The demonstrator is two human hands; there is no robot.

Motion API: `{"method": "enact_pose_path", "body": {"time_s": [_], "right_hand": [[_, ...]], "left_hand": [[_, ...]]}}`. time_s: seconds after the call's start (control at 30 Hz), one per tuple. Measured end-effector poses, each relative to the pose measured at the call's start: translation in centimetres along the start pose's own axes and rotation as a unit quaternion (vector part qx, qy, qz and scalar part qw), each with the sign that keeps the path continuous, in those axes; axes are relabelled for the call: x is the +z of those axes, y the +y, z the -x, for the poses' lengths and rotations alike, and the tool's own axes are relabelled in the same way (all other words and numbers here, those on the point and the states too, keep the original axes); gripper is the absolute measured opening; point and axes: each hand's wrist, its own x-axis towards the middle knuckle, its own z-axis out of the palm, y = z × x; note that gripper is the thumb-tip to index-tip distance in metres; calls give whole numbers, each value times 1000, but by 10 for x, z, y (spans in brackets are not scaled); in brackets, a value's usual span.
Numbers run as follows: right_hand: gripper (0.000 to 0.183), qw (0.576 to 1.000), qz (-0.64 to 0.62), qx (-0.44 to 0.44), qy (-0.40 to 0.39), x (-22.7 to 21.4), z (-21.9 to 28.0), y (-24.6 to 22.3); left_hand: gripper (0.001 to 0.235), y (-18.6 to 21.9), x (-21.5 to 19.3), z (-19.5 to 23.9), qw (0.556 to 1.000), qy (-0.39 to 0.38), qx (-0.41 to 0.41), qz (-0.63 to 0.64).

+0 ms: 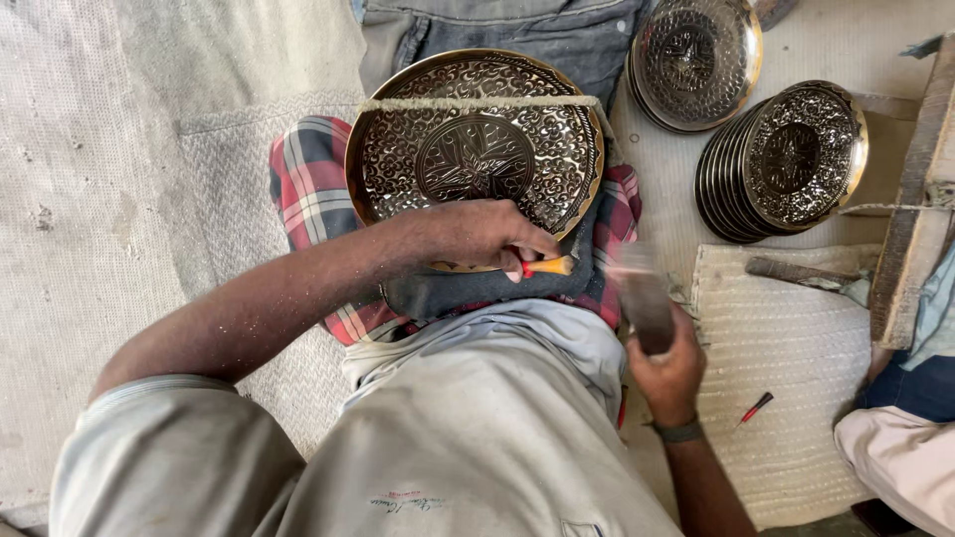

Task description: The person uses a hammer and chisel to engrave a decorative pattern into a brass plate resting on their lap. They repeatedly strike the chisel to create textured designs on the plate's surface.

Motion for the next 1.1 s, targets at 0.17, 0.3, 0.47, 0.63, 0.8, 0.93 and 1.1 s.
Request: {"method": "enact_pose_path", "body": {"time_s": [0.17,0.3,0.47,0.63,0.8,0.93,1.1], "right_hand": [[61,996,59,-68,24,10,24,12],[57,993,-68,82,59,17,32,12],[40,968,-150,194,53,23,34,8],[52,990,-71,106,56,27,31,17],[62,999,-11,51,-4,23,30,15],[60,998,-45,32,15,13,25,3],[61,994,-85,68,-7,5,19,-7]], "left_hand": [[52,-3,3,-1,998,-54,-9,-13],[49,-7,5,-6,994,-45,102,3],[48,-1,-1,1,997,-65,37,-12],[51,5,-3,2,996,-84,-1,-21],[49,9,-4,4,993,-89,-77,-32],[52,11,-5,6,995,-82,-42,-24],[54,5,-3,5,997,-82,-9,-9]]}}
